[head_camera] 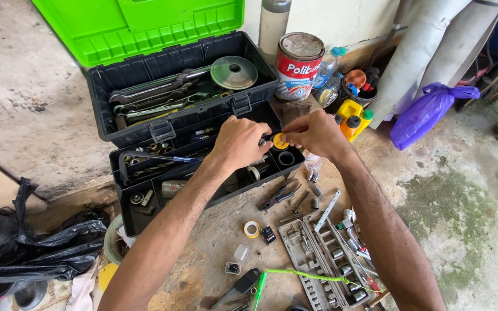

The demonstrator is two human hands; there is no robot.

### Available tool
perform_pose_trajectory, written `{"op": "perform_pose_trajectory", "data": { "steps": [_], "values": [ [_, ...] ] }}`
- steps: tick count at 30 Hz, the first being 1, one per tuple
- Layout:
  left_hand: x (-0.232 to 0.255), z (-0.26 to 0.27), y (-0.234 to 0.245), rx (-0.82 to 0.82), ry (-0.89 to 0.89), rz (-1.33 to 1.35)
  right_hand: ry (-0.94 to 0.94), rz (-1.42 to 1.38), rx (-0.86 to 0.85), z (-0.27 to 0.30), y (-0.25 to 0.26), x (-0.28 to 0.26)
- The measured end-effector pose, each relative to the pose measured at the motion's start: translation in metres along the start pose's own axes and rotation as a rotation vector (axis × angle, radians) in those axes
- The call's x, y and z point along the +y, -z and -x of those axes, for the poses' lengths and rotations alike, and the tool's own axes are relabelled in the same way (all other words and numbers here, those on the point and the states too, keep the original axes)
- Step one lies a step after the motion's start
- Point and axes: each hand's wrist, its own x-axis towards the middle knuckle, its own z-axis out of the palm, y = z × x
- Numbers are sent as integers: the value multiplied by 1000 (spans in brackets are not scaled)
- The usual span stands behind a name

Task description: Organizing tools and manipulating a mechanical part for repair or assembly.

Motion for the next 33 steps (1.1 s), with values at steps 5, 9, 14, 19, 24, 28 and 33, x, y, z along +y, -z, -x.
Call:
{"op": "perform_pose_trajectory", "data": {
  "steps": [5,9,14,19,24,28,33],
  "values": [
    [0,-3,-9,-38,20,-28,-21,37,33,0,-4,-5],
    [2,-3,-11,-37,18,-32,280,193,164,-10,-14,17],
    [-1,-2,-14,-64,22,-44,253,204,132,-11,-15,17],
    [2,-1,-5,-76,45,-26,248,197,127,-11,-12,16],
    [-1,-1,-3,5,47,52,31,31,91,2,1,-9],
    [15,-2,17,-67,153,186,89,-179,-44,8,7,-17],
    [21,2,17,-45,80,264,373,-340,-140,11,2,-15]
  ]
}}
